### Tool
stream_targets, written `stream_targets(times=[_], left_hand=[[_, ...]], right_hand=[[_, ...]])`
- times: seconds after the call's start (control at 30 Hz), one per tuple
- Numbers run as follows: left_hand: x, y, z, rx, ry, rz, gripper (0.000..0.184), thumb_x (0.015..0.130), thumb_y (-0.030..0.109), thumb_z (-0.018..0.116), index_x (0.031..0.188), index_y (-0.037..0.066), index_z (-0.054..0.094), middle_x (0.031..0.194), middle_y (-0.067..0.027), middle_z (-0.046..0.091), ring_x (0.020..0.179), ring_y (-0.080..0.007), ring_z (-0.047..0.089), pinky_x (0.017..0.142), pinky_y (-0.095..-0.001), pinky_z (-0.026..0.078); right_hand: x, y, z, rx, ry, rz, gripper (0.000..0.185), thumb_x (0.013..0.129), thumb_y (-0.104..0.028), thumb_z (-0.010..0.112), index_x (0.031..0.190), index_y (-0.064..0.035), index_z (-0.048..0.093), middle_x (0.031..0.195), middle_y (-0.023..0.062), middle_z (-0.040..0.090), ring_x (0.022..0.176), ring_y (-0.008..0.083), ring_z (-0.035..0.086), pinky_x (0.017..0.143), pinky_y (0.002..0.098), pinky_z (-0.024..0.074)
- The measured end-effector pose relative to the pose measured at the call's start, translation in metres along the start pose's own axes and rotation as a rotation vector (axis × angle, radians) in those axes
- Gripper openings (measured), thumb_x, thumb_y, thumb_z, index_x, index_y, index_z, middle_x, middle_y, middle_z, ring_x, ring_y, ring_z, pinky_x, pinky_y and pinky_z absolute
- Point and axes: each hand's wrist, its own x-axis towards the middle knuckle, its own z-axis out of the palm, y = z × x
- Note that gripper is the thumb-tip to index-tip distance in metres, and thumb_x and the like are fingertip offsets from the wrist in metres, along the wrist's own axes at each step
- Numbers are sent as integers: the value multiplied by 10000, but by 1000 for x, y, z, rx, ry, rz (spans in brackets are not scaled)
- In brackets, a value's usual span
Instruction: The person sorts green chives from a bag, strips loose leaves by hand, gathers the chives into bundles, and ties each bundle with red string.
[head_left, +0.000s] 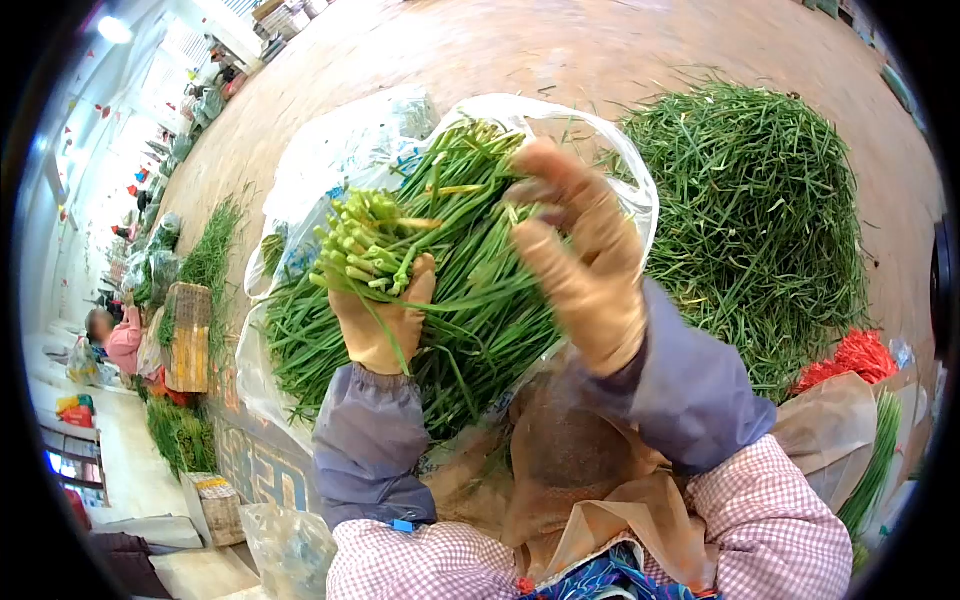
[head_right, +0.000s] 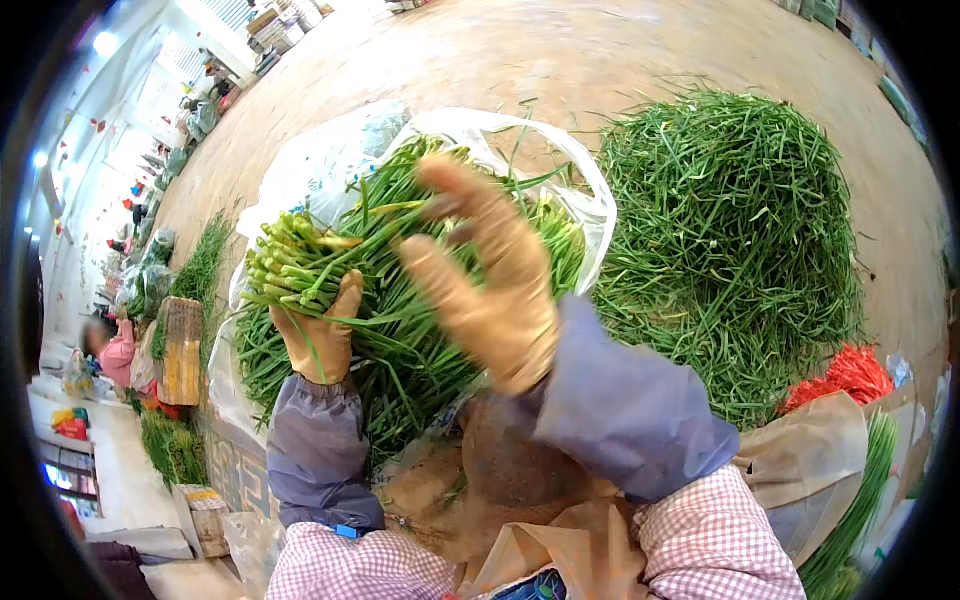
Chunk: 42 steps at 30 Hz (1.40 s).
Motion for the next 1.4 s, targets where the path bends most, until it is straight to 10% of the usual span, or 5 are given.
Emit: stream_targets(times=[0.13, 0.4, 0.63, 1.0, 1.4], left_hand=[[3, 13, 10, 14, 1, 179, 474, 849, 19, 675, 1268, 33, 452, 1151, -99, 590, 995, -183, 618, 792, -314, 544], [-23, 24, 5, -955, -24, -271, 587, 991, 356, 502, 1486, 132, 278, 1473, -107, 377, 1306, -272, 446, 1072, -448, 419], [-116, -42, -41, 1106, -39, -25, 685, 968, 426, 529, 1510, 115, 250, 1506, -113, 375, 1379, -300, 372, 1132, -454, 309], [-122, 62, 53, 525, -182, 370, 278, 677, 27, 704, 952, 5, 671, 1013, -163, 645, 964, -350, 611, 834, -419, 503], [-28, -78, 48, 575, -123, 415, 866, 807, 371, 742, 1489, 62, 306, 1473, -228, 385, 1362, -415, 364, 1102, -531, 344]], right_hand=[[7, 19, 3, -105, -255, 103, 1208, 655, -433, 858, 1549, -145, 99, 1579, 174, 198, 1452, 317, 211, 1198, 454, 148], [12, 26, 54, 106, -626, -51, 1383, 554, -349, 945, 1561, -202, 8, 1522, 127, 295, 1392, 266, 299, 1157, 423, 251], [-3, 9, 84, -25, -607, -318, 970, 705, -240, 835, 1497, -75, 298, 1435, 190, 439, 1292, 349, 446, 1110, 443, 309], [36, 19, 105, 317, -270, 351, 402, 765, 38, 677, 1150, -64, 621, 969, 25, 677, 858, 99, 622, 773, 251, 555], [-35, -106, -57, 543, -166, 23, 501, 917, -156, 580, 1374, -64, 395, 771, 4, 479, 768, 152, 551, 899, 363, 491]])
